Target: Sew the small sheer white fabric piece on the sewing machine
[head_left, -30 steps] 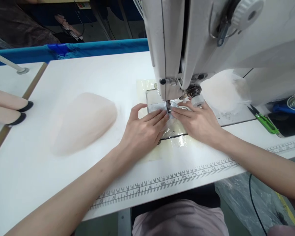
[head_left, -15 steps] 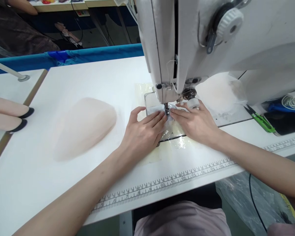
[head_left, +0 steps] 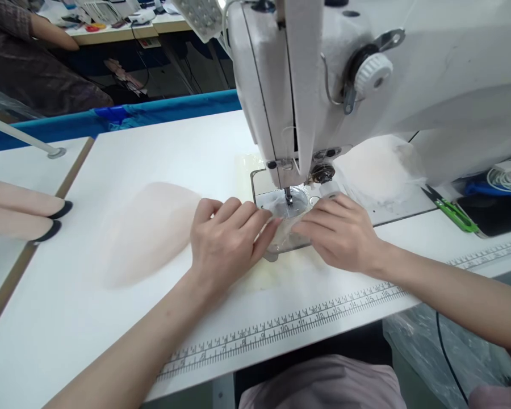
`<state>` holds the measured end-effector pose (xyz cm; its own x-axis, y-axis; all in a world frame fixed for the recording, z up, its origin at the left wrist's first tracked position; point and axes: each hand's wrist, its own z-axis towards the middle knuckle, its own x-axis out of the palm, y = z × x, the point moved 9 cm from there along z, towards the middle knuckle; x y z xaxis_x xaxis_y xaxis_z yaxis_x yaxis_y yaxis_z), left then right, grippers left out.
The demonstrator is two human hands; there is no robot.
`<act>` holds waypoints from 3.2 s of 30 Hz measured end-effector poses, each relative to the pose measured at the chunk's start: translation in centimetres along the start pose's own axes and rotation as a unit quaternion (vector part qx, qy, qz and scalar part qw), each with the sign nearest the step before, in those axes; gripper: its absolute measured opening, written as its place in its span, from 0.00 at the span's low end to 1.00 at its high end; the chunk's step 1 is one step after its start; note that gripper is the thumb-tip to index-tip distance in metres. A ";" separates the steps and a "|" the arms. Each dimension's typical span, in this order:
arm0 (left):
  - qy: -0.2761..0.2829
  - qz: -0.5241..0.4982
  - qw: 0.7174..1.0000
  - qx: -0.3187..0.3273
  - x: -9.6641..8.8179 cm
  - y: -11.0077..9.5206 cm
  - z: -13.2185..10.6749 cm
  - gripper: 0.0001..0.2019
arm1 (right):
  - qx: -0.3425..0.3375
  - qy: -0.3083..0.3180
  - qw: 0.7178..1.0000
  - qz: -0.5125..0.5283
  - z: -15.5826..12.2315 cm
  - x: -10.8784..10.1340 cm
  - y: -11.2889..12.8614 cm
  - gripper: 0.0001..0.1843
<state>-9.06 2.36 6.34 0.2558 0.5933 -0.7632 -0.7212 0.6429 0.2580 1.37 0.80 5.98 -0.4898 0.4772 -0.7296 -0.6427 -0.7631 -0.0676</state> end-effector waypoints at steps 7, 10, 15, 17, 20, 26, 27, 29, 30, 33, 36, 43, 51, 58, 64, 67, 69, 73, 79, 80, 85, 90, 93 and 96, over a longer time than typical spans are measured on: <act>0.075 -0.093 0.992 0.050 2.8 -0.5 -0.4 0.18 | 0.005 0.075 0.997 0.019 -0.1 1.4 0.5 0.12; 0.083 -0.090 0.992 0.042 3.1 -0.1 -0.5 0.18 | 0.014 0.098 0.995 0.017 -0.3 1.8 0.7 0.12; 0.100 -0.127 0.985 0.062 3.4 -0.4 -0.4 0.16 | 0.047 0.154 0.987 0.001 -0.7 2.4 0.4 0.14; 0.108 -0.150 0.981 0.065 3.6 -0.5 -0.4 0.16 | 0.063 0.163 0.984 -0.026 -0.8 2.4 -0.2 0.13; 0.114 -0.169 0.978 0.042 3.8 -0.5 -0.4 0.18 | 0.080 0.179 0.979 -0.062 -0.9 2.6 -1.3 0.12; 0.123 -0.183 0.975 0.013 4.0 -1.0 -0.6 0.18 | 0.068 0.181 0.976 -0.096 -1.0 3.2 -2.5 0.17; 0.122 -0.175 0.977 0.016 4.0 -1.2 -0.6 0.18 | 0.066 0.180 0.977 -0.093 -1.0 3.3 -2.6 0.17; 0.125 -0.157 0.979 0.028 4.0 -1.5 -0.8 0.18 | 0.061 0.177 0.979 -0.087 -1.0 3.4 -2.6 0.18; 0.129 -0.149 0.980 0.036 4.0 -1.6 -0.9 0.19 | 0.058 0.174 0.979 -0.085 -0.9 3.3 -2.6 0.18; 0.135 -0.137 0.980 0.043 3.9 -1.5 -1.0 0.18 | 0.054 0.172 0.980 -0.085 -0.8 3.3 -2.4 0.18; 0.142 -0.138 0.980 0.038 3.8 -1.1 -0.9 0.18 | 0.052 0.179 0.978 -0.091 -0.8 3.3 -2.1 0.18; 0.149 -0.136 0.979 0.020 3.6 -0.9 -0.6 0.18 | 0.051 0.172 0.979 -0.098 -0.9 3.3 -1.9 0.17; 0.120 -0.091 0.987 0.059 3.4 -1.4 -0.6 0.18 | 0.052 0.165 0.979 -0.110 -1.0 3.4 -2.0 0.16; 0.117 -0.120 0.985 0.033 3.6 -1.2 -0.6 0.19 | 0.049 0.152 0.982 -0.100 -1.0 3.1 -2.0 0.16; 0.099 -0.127 0.986 0.033 3.4 -1.3 -1.0 0.19 | 0.012 0.121 0.992 -0.027 -1.1 2.8 -1.1 0.18; 0.089 -0.129 0.986 0.049 3.0 -1.7 -1.3 0.18 | -0.003 0.118 0.993 -0.021 -1.4 2.5 -0.8 0.17; 0.085 -0.124 0.987 0.055 2.7 -1.9 -1.4 0.18 | -0.016 0.117 0.993 -0.026 -1.5 2.3 -0.6 0.16; 0.089 -0.112 0.988 0.056 2.6 -2.0 -1.4 0.17 | -0.031 0.119 0.991 -0.044 -1.5 2.0 -0.4 0.16; 0.092 -0.121 0.987 0.049 2.6 -1.9 -1.3 0.17 | -0.034 0.116 0.991 -0.052 -1.4 2.0 -0.3 0.15; 0.090 -0.125 0.987 0.048 2.6 -1.9 -1.3 0.17 | -0.033 0.115 0.992 -0.051 -1.4 2.0 -0.3 0.14; 0.084 -0.133 0.986 0.045 2.7 -1.7 -1.1 0.17 | -0.032 0.111 0.992 -0.045 -1.4 2.0 -0.4 0.14; 0.088 -0.136 0.986 0.045 3.0 -1.5 -0.9 0.17 | -0.028 0.107 0.992 -0.060 -1.3 2.1 -0.7 0.16; 0.090 -0.131 0.986 0.044 3.1 -1.4 -0.8 0.18 | -0.031 0.105 0.991 -0.076 -1.0 2.1 -0.8 0.17; 0.095 -0.121 0.987 0.039 3.3 -1.2 -0.7 0.18 | -0.031 0.103 0.990 -0.086 -0.9 2.1 -0.9 0.17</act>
<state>-7.82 3.22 3.07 0.2838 0.3208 -0.9036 -0.5999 0.7946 0.0936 1.42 2.09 3.87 -0.2414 0.5088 -0.8263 -0.6658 -0.7063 -0.2404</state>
